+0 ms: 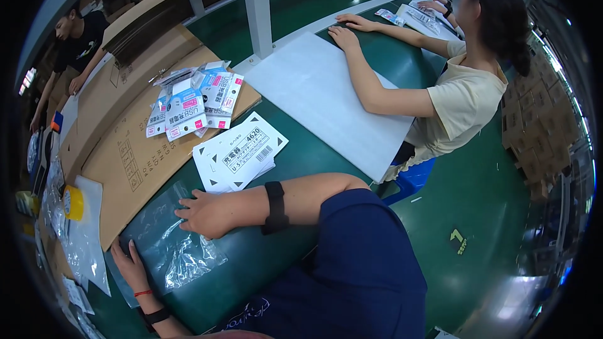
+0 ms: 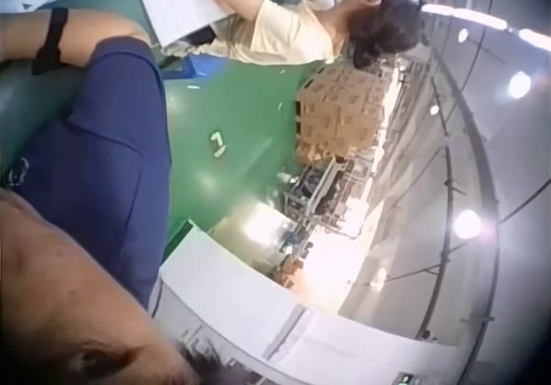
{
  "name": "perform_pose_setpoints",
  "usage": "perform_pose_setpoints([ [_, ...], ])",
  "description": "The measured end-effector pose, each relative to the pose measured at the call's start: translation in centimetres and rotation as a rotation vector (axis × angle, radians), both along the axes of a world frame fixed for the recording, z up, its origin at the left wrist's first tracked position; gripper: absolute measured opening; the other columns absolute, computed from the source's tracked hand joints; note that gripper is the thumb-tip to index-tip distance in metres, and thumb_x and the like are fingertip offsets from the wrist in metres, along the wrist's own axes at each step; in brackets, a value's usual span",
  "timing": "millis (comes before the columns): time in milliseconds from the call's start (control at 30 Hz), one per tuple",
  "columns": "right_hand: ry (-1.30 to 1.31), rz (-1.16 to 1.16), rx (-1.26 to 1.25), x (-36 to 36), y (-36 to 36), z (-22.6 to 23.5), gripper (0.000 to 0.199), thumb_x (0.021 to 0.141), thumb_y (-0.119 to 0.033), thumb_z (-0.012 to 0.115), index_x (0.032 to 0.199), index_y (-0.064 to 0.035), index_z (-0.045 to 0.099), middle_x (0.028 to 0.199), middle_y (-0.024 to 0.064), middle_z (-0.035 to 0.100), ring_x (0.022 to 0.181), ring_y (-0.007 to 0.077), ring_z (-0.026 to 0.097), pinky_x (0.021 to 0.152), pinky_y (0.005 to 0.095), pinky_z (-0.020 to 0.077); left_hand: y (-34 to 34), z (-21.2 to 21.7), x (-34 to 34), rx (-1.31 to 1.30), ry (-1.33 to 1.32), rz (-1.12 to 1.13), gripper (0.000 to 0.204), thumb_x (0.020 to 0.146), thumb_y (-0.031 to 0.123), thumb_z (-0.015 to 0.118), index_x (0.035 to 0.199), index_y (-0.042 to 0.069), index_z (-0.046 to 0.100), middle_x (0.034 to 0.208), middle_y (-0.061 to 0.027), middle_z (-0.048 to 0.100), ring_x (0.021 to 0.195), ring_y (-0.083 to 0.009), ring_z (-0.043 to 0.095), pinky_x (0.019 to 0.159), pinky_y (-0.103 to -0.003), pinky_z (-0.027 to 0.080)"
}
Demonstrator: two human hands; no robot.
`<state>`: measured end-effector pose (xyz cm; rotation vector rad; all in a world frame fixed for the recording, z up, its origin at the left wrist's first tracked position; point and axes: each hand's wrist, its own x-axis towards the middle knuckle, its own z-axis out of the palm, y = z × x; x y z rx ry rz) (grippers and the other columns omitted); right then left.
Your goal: The person picks up a USB charger and places it into a plastic bag, then repeats this process with a second and third charger before setting the bag aside.
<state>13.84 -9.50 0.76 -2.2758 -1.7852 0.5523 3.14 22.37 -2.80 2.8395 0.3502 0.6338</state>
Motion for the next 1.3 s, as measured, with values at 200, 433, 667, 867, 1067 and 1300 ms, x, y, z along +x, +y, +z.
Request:
perform_pose_setpoints([
  [200, -0.006, 0.001, -0.006, -0.1, 0.0, 0.0, 0.062, 0.088, -0.024, 0.060, 0.141, -0.0045, 0.036, 0.150, 0.0201, 0.025, 0.141, 0.0374, 0.018, 0.110, 0.0533, 0.0216, 0.2, 0.0, -0.1, 0.004, -0.001, 0.019, 0.035, 0.092, 0.018, 0.056, 0.118, -0.005, 0.052, 0.122, -0.0215, 0.052, 0.113, -0.0375, 0.050, 0.097, -0.041, 0.040],
  [433, -0.016, 0.000, 0.005, -0.1, 0.2, -0.2, 0.062, 0.088, -0.025, 0.060, 0.141, -0.0049, 0.036, 0.150, 0.0199, 0.025, 0.140, 0.0375, 0.019, 0.109, 0.0530, 0.0223, 0.7, -0.2, -0.2, 0.026, 0.036, 0.030, 0.034, 0.093, 0.019, 0.056, 0.116, -0.006, 0.053, 0.122, -0.0219, 0.052, 0.112, -0.0377, 0.051, 0.096, -0.040, 0.040],
  [667, -0.023, -0.004, 0.011, -0.1, 0.0, -0.3, 0.061, 0.088, -0.025, 0.060, 0.141, -0.0052, 0.036, 0.150, 0.0198, 0.026, 0.140, 0.0374, 0.020, 0.109, 0.0529, 0.0226, 0.3, 0.1, -0.2, 0.037, 0.061, 0.037, 0.036, 0.093, 0.021, 0.056, 0.117, -0.006, 0.053, 0.122, -0.0218, 0.052, 0.112, -0.0380, 0.051, 0.096, -0.040, 0.040],
  [867, -0.029, 0.001, 0.014, 0.0, 0.0, -0.4, 0.061, 0.088, -0.025, 0.059, 0.141, -0.0046, 0.036, 0.149, 0.0199, 0.026, 0.140, 0.0375, 0.020, 0.109, 0.0526, 0.0230, 0.3, 0.0, -0.3, 0.007, 0.060, 0.043, 0.037, 0.093, 0.021, 0.055, 0.118, -0.006, 0.052, 0.124, -0.0222, 0.052, 0.115, -0.0383, 0.050, 0.098, -0.041, 0.040],
  [1067, -0.026, -0.008, 0.016, -0.1, 0.0, -0.4, 0.061, 0.088, -0.026, 0.059, 0.141, -0.0044, 0.036, 0.150, 0.0197, 0.026, 0.140, 0.0374, 0.020, 0.109, 0.0524, 0.0231, 0.3, -0.1, -0.3, 0.006, 0.066, 0.050, 0.037, 0.093, 0.021, 0.055, 0.119, -0.006, 0.052, 0.126, -0.0224, 0.051, 0.116, -0.0380, 0.049, 0.099, -0.041, 0.039],
  [1300, -0.026, -0.005, 0.006, -0.1, 0.0, -0.1, 0.061, 0.089, -0.027, 0.058, 0.141, -0.0044, 0.036, 0.150, 0.0194, 0.025, 0.140, 0.0373, 0.019, 0.109, 0.0525, 0.0227, 0.1, 0.1, -0.4, 0.003, 0.068, 0.052, 0.038, 0.093, 0.022, 0.055, 0.120, -0.006, 0.052, 0.126, -0.0223, 0.050, 0.117, -0.0382, 0.049, 0.099, -0.041, 0.039],
])
